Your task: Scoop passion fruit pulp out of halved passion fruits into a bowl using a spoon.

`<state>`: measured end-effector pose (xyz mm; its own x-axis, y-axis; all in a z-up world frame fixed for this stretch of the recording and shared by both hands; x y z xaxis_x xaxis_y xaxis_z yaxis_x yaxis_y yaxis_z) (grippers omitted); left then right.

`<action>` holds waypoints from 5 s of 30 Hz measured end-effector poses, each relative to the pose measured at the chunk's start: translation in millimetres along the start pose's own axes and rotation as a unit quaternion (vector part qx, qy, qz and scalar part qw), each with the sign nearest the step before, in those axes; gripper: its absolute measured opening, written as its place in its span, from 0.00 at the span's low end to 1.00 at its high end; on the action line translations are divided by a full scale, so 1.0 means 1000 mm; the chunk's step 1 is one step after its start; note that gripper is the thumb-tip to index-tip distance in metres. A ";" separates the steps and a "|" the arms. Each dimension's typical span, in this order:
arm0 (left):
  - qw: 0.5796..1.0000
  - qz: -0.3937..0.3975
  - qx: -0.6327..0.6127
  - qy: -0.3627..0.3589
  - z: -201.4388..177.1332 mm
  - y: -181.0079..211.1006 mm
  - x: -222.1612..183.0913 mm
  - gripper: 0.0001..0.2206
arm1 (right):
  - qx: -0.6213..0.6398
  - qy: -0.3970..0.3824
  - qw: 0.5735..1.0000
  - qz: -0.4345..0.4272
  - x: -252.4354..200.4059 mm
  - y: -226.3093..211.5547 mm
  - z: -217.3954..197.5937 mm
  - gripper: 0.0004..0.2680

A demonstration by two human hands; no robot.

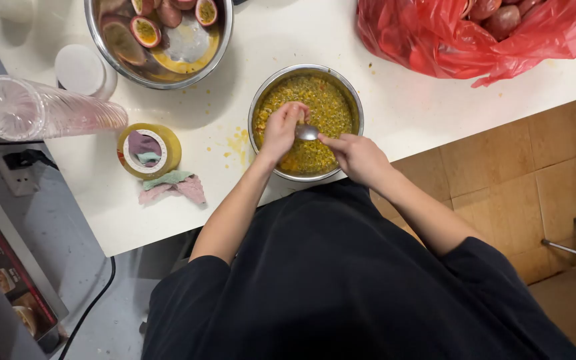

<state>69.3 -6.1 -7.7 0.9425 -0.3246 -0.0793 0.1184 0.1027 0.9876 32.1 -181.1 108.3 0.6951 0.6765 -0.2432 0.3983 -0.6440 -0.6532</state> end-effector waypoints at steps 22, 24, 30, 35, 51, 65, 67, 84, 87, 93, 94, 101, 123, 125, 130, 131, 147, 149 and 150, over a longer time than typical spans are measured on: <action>0.999 0.012 -0.028 0.013 0.003 0.008 -0.008 0.15 | 0.021 0.058 0.998 -0.006 0.001 0.009 -0.003 0.14; 0.999 0.020 0.006 0.047 -0.003 0.006 -0.006 0.15 | 0.132 0.041 0.990 -0.028 0.010 0.025 0.015 0.13; 0.990 0.025 0.138 -0.010 -0.002 0.022 -0.005 0.12 | 0.633 -0.153 0.740 0.170 0.004 0.061 0.069 0.14; 0.969 0.098 0.218 -0.066 0.005 0.054 -0.006 0.12 | 0.685 -0.151 0.681 0.210 -0.005 0.069 0.067 0.15; 0.999 0.007 0.020 0.035 -0.009 0.014 -0.008 0.15 | 0.144 0.088 0.986 -0.016 -0.005 0.010 0.002 0.13; 0.992 0.007 -0.057 0.115 -0.022 0.008 -0.009 0.15 | 0.048 0.047 0.998 0.003 0.009 0.016 0.021 0.14; 0.993 0.007 -0.033 0.110 -0.018 0.009 -0.009 0.15 | 0.042 0.054 0.998 0.017 0.009 0.018 0.015 0.13; 0.887 0.136 0.415 0.149 -0.035 0.078 -0.072 0.07 | 0.167 -0.034 0.985 -0.016 0.017 0.029 0.037 0.14; 0.886 0.136 0.393 0.203 -0.046 0.056 -0.080 0.07 | 0.128 -0.028 0.991 -0.018 0.028 0.017 0.056 0.15; 0.909 0.079 0.327 0.246 -0.059 0.031 -0.088 0.14 | 0.110 -0.012 0.994 -0.018 0.047 -0.005 0.073 0.18; 0.910 0.079 0.328 0.242 -0.060 0.030 -0.086 0.14 | 0.112 -0.009 0.994 -0.016 0.049 -0.004 0.074 0.18; 0.920 0.067 0.286 0.258 -0.063 0.039 -0.087 0.15 | 0.033 0.002 0.999 -0.006 0.040 0.007 0.084 0.19; 0.916 0.118 0.310 0.227 -0.056 0.039 -0.082 0.16 | 0.118 0.039 0.992 -0.001 0.037 0.007 0.085 0.15; 0.911 0.120 0.321 0.229 -0.056 0.039 -0.082 0.16 | 0.137 0.043 0.990 -0.013 0.036 0.000 0.082 0.15; 0.907 0.130 0.330 0.226 -0.056 0.037 -0.079 0.16 | 0.141 0.006 0.990 0.001 0.042 -0.003 0.094 0.17; 0.908 0.131 0.323 0.232 -0.057 0.036 -0.081 0.16 | 0.136 0.009 0.991 -0.008 0.042 -0.004 0.096 0.17; 0.911 0.135 0.310 0.237 -0.055 0.044 -0.075 0.17 | 0.116 0.006 0.993 -0.003 0.037 0.004 0.101 0.18; 0.911 0.142 0.300 0.245 -0.056 0.052 -0.074 0.17 | 0.119 -0.004 0.993 0.005 0.038 0.006 0.101 0.17; 0.910 0.149 0.290 0.254 -0.058 0.057 -0.074 0.17 | 0.121 -0.015 0.992 0.012 0.039 0.007 0.102 0.17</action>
<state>24.1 78.0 47.2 0.9461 0.1288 0.2972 -0.2120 -0.4474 0.8688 0.7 -122.9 21.2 0.6832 0.6743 -0.2801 0.2233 -0.5582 -0.7991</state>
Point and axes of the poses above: each hand's wrist, its own x-axis towards the middle knuckle, its own z-axis out of the palm, y = z × x, the point moved 7 cm from there along x, towards the middle knuckle, and after that the axes turned 14 degrees about -y, right-handed, at the moved point
